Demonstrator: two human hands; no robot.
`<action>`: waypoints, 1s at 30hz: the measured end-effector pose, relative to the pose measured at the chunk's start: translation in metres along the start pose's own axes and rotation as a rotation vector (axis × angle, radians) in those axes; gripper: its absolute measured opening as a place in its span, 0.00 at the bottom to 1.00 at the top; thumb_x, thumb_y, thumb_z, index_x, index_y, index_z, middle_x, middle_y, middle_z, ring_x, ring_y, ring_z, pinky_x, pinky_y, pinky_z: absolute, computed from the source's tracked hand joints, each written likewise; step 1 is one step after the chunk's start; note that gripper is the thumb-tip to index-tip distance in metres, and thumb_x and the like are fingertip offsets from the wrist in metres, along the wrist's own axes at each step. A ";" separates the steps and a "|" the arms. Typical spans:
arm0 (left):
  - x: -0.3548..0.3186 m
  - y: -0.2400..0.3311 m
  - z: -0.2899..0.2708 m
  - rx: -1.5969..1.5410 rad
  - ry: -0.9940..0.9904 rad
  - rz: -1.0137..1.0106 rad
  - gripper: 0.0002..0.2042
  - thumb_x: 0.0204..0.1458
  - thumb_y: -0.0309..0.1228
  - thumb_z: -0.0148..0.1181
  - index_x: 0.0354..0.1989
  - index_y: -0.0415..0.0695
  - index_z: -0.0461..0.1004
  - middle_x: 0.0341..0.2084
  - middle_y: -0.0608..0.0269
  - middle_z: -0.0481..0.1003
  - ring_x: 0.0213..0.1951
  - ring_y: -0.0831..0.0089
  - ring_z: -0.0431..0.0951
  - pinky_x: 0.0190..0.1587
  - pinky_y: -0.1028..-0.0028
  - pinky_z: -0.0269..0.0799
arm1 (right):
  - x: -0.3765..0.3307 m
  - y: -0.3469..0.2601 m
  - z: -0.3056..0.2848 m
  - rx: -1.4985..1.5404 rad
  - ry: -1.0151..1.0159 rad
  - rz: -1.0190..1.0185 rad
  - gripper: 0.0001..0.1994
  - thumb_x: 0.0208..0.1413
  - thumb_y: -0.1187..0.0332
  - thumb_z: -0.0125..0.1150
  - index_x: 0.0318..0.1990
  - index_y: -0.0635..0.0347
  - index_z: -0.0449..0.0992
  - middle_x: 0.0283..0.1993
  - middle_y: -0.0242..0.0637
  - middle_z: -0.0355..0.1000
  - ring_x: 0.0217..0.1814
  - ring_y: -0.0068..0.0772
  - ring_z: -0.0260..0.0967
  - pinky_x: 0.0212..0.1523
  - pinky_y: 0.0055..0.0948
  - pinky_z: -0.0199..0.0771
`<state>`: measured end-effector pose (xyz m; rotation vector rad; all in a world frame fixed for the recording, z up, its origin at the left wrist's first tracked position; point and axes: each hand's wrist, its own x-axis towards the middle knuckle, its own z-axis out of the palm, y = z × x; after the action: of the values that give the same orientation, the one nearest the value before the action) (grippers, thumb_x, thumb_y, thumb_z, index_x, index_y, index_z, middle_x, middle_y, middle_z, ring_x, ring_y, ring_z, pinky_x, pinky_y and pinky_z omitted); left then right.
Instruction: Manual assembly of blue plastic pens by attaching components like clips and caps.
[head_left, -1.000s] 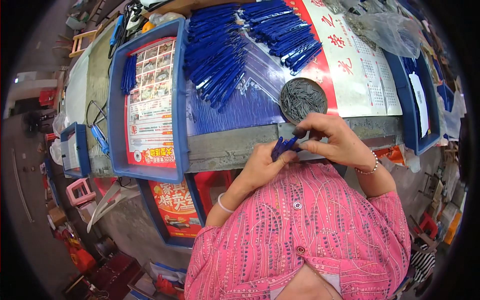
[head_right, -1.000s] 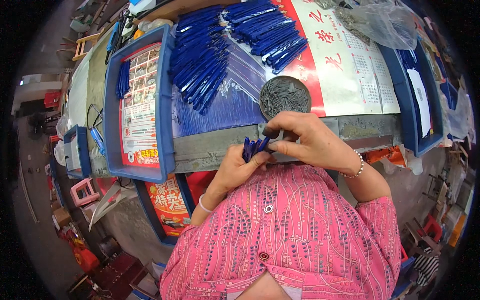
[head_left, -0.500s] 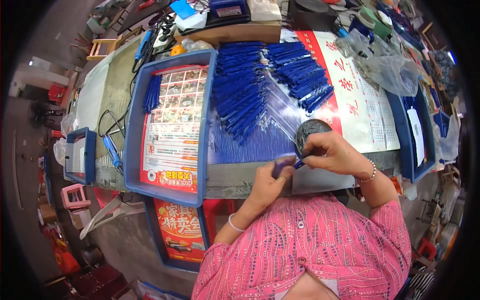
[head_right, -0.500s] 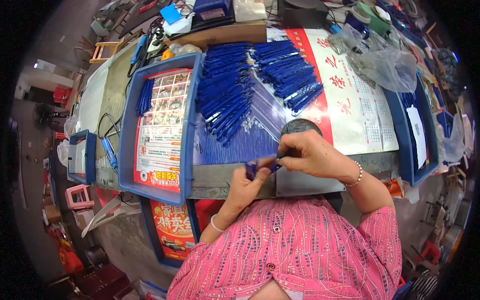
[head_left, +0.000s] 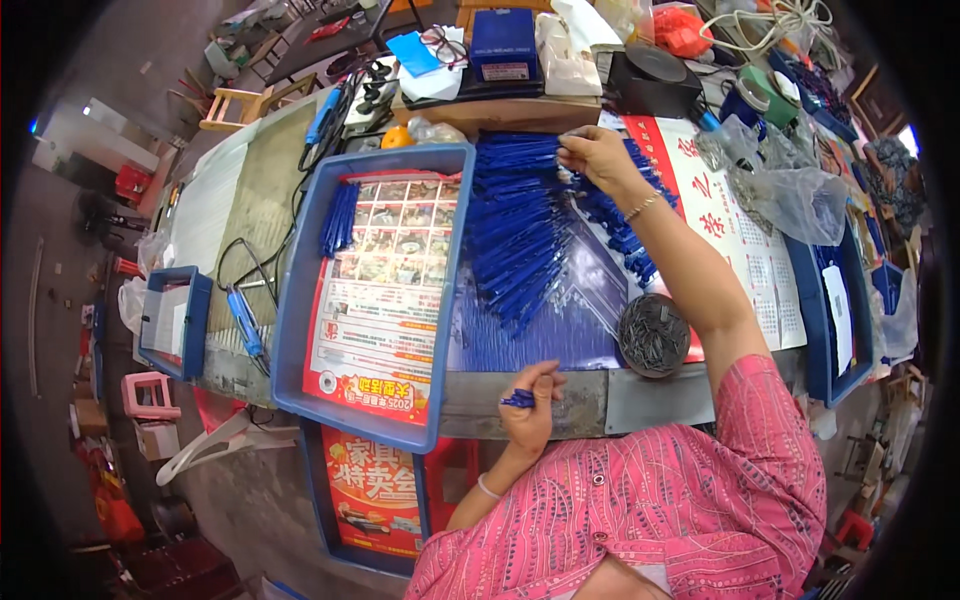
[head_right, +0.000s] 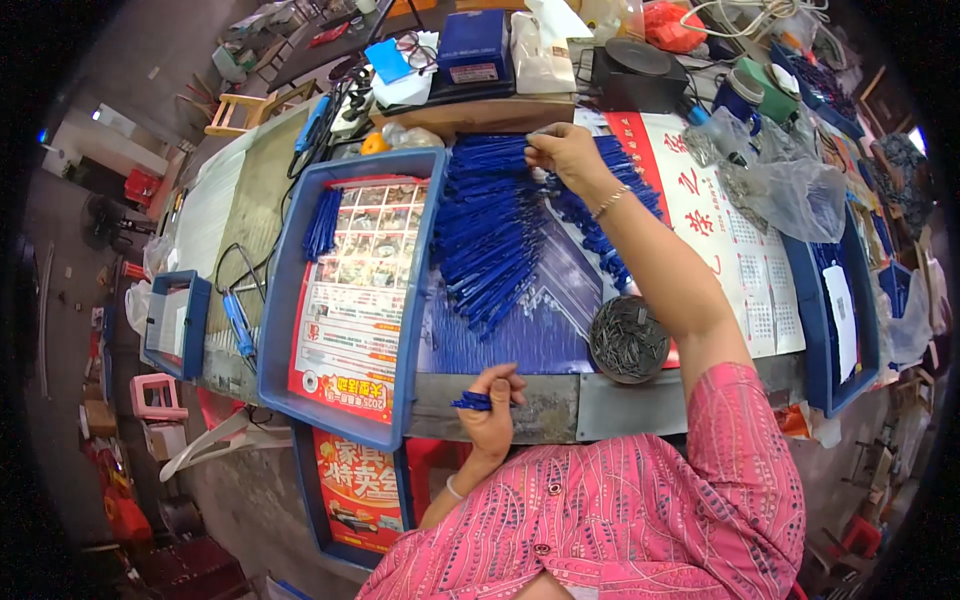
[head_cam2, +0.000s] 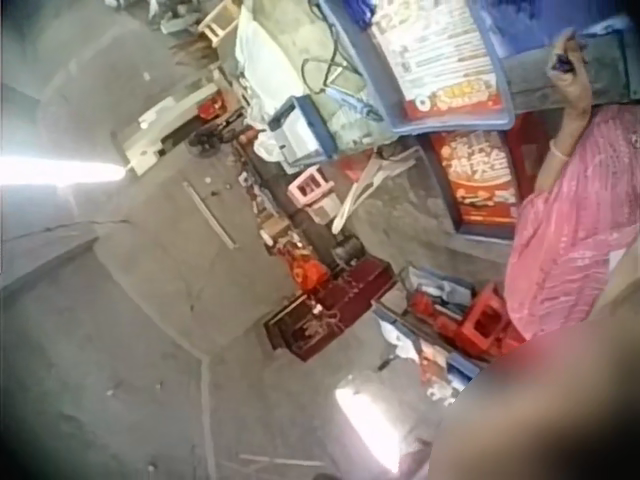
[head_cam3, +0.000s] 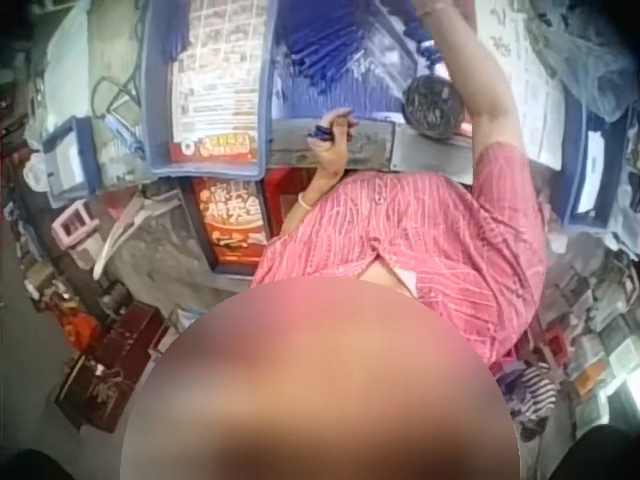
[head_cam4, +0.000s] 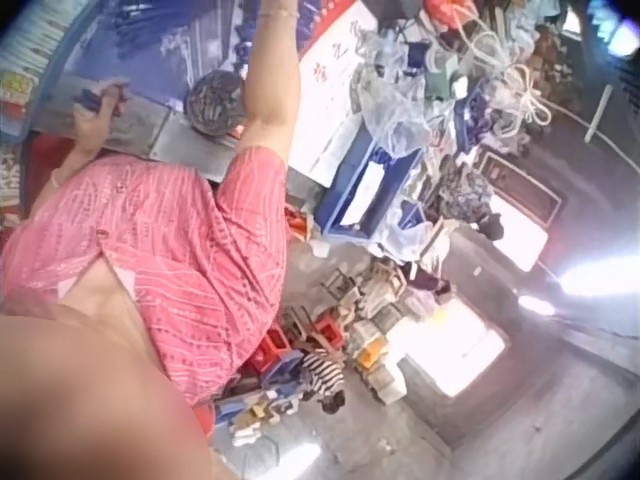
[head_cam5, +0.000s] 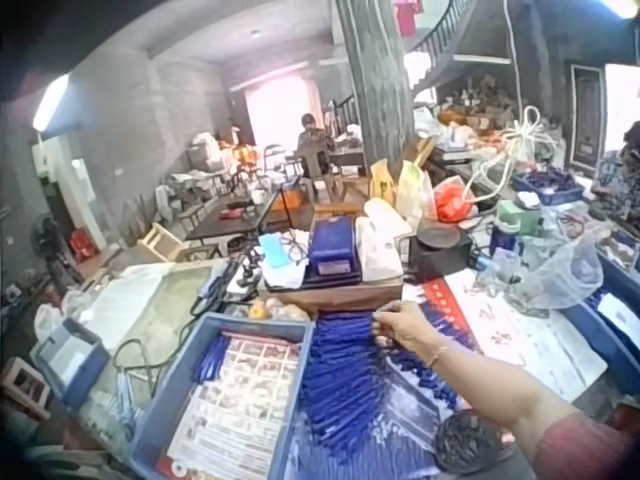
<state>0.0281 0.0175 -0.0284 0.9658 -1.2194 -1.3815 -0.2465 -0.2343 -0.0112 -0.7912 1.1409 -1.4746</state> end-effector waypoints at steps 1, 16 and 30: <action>-0.002 -0.001 0.000 0.002 -0.009 -0.014 0.12 0.60 0.33 0.50 0.43 0.35 0.73 0.27 0.61 0.74 0.24 0.80 0.71 0.29 0.81 0.67 | 0.014 0.009 0.003 0.028 0.053 0.014 0.07 0.52 0.75 0.62 0.37 0.68 0.72 0.32 0.37 0.71 0.32 0.27 0.73 0.35 0.26 0.79; -0.011 -0.003 -0.003 -0.028 -0.126 -0.111 0.12 0.58 0.35 0.55 0.42 0.38 0.75 0.25 0.67 0.75 0.23 0.86 0.68 0.26 0.84 0.63 | 0.034 0.017 0.018 -0.577 0.129 -0.048 0.16 0.51 0.78 0.55 0.49 0.74 0.70 0.41 0.44 0.74 0.34 0.27 0.75 0.30 0.19 0.76; 0.001 -0.019 -0.008 0.120 -0.148 -0.095 0.19 0.55 0.43 0.59 0.40 0.37 0.74 0.23 0.70 0.71 0.24 0.85 0.67 0.28 0.84 0.63 | -0.217 -0.051 -0.056 -1.134 -0.280 -0.125 0.09 0.46 0.74 0.57 0.37 0.68 0.74 0.31 0.47 0.73 0.33 0.40 0.72 0.38 0.32 0.71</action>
<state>0.0322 0.0149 -0.0485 1.0309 -1.3953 -1.4897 -0.2671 -0.0115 0.0400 -1.7838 1.7036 -0.6560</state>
